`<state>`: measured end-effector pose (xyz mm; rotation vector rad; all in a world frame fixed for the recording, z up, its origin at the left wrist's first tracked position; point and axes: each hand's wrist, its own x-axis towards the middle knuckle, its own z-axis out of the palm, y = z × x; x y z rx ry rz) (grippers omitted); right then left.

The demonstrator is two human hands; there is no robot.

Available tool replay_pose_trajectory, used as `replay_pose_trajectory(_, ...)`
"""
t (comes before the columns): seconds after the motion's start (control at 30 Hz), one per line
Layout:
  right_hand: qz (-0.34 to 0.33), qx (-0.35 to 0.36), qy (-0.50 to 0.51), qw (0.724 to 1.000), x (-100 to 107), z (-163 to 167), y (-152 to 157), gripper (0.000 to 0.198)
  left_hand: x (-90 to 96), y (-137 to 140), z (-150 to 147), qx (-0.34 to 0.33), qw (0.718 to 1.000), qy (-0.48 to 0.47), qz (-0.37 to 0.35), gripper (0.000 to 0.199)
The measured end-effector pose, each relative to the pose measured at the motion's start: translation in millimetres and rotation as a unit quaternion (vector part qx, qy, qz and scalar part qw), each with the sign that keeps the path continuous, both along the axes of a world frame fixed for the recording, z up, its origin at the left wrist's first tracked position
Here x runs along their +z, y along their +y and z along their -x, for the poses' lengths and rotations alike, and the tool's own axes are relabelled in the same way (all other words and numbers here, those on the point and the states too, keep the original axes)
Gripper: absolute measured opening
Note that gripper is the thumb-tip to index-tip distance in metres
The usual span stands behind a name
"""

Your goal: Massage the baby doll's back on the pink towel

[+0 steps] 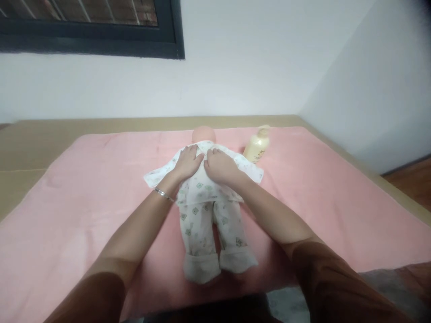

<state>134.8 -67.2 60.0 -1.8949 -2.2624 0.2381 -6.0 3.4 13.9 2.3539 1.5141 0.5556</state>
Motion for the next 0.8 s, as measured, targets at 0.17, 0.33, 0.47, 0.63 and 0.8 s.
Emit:
replay_pose_trajectory(0.17, 0.019, -0.011, 0.035, 0.999, -16.0, -14.8, 25.2, 0.059, 12.2, -23.0, -10.3, 0.026, 0.997, 0.070, -0.017, 0.052)
replay_pose_trajectory(0.33, 0.026, -0.052, 0.048, 0.997, -33.1, -26.8, 45.4, 0.067, 22.2, -42.3, -22.3, 0.043, 0.992, 0.116, -0.036, 0.045)
replay_pose_trajectory(0.47, 0.028, -0.043, 0.081, 0.995, -39.9, -35.9, 50.4, 0.073, 19.4, -31.0, -16.3, 0.015, 0.996, 0.080, -0.029, 0.043)
replay_pose_trajectory(0.63, 0.016, -0.024, 0.072, 0.997, -39.5, -39.9, 50.7, 0.073, -0.3, -3.1, -0.3, -0.004, 1.000, 0.005, -0.023, 0.059)
replay_pose_trajectory(0.8, -0.007, -0.024, 0.013, 1.000, -25.4, -12.9, 22.1, 0.064, -9.3, 0.4, 1.5, 0.025, 0.999, -0.018, -0.021, 0.060)
